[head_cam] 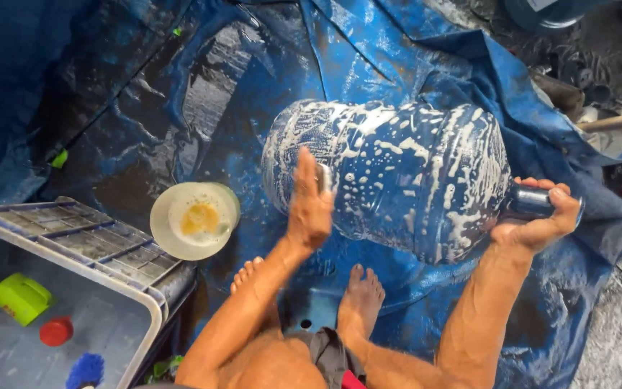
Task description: Scrubbing the exterior of large plastic water gallons with a sponge and soapy water
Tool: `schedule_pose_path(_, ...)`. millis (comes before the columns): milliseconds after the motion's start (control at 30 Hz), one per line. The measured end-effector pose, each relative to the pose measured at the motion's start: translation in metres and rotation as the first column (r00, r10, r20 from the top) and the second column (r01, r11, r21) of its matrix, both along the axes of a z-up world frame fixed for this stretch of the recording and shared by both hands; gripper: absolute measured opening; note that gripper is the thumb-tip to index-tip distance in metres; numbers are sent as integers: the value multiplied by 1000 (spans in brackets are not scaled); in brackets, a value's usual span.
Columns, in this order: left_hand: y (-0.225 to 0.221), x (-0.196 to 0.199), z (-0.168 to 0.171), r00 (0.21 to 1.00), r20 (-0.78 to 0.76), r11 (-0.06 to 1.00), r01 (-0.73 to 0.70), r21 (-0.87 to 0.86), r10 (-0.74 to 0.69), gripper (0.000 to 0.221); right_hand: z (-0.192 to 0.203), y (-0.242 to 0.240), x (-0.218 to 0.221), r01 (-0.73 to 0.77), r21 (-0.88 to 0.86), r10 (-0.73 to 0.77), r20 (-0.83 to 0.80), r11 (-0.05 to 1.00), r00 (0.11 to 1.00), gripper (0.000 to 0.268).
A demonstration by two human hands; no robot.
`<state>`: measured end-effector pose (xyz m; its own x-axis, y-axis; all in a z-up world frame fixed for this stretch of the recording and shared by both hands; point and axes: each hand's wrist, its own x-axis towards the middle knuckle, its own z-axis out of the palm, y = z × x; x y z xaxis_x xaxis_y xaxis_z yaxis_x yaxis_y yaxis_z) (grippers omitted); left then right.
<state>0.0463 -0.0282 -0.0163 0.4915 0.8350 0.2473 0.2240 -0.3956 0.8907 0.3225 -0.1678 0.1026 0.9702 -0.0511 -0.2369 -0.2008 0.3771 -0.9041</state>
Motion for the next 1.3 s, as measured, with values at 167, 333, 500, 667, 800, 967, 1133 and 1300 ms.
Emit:
schedule_pose_path(167,20,0,-30,960,-224,983,-181,-34,169,66,7,9,-8,-34,-96,42,82,995,996,24)
schedule_pose_path(333,18,2,-55,993,23,992,-114,-49,115,65,-2,2,6,5,-78,-3,25,997,1000,22)
schedule_pose_path(500,11,13,-24,993,-22,975,-114,-191,112,70,9,15,-4,11,-87,-9,23,996,1000,23)
schedule_pose_path(667,25,-7,-78,946,-2,935,-322,-150,325,64,-14,-9,3,-53,37,50,91,998,995,25)
schedule_pose_path(800,19,-11,5,1000,14,1000,0,-29,0,63,-14,-21,-10,-200,86,189,120,976,974,15)
schedule_pose_path(967,62,-30,-2,959,-280,970,-29,-239,-40,67,-25,-41,-9,-410,104,378,237,906,895,20)
schedule_pose_path(1133,19,-29,13,977,-186,991,81,-111,-101,67,-9,-23,-11,-224,32,220,103,974,970,28)
schedule_pose_path(1300,-11,-46,-9,973,-205,994,94,-63,-105,65,-21,-39,13,12,-237,-46,-139,971,989,20)
